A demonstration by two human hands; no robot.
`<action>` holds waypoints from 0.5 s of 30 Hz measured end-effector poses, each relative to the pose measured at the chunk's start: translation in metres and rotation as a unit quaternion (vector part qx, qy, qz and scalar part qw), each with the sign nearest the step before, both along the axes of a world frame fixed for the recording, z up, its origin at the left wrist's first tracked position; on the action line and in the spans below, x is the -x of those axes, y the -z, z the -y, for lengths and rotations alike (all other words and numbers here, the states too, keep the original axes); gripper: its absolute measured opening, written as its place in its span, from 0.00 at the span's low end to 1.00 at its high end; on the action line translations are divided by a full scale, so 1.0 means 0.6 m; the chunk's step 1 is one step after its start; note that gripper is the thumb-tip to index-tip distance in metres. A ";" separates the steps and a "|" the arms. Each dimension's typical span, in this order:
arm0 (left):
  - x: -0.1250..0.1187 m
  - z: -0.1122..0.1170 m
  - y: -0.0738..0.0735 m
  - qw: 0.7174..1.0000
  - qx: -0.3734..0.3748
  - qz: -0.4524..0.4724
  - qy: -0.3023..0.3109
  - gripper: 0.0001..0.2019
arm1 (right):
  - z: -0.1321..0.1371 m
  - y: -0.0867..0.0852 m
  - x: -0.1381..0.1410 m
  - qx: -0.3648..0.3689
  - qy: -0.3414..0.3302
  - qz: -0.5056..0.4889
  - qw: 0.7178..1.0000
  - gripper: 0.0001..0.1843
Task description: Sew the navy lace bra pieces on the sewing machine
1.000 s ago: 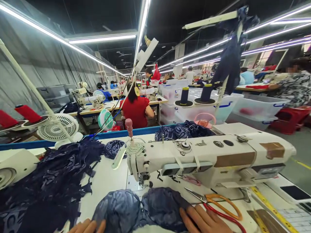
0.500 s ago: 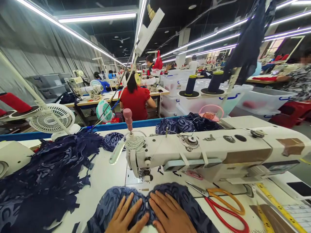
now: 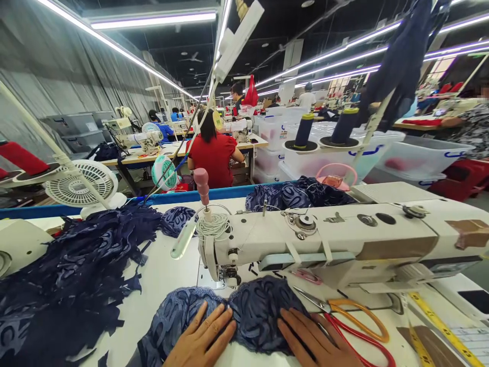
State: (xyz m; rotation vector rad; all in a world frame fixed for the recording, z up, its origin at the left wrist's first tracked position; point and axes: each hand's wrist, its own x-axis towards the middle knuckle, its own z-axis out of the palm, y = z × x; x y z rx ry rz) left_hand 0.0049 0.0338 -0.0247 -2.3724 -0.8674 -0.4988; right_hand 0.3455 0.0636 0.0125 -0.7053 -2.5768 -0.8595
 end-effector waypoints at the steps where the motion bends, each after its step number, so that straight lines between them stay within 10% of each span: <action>1: -0.001 -0.002 -0.003 1.000 0.002 0.003 0.003 0.29 | -0.007 -0.001 -0.023 -0.020 0.009 0.006 1.000 0.30; 7: 0.004 0.002 -0.008 1.000 0.007 0.011 0.000 0.29 | -0.023 -0.028 -0.094 -0.016 0.173 -0.109 0.979 0.35; 10: 0.003 0.004 -0.006 1.000 0.010 0.014 0.002 0.28 | -0.006 -0.040 -0.020 -0.008 0.119 -0.116 0.986 0.37; 15: 0.006 0.001 0.005 1.000 0.008 0.015 0.003 0.18 | 0.002 -0.015 0.151 0.216 -0.058 -0.121 0.967 0.30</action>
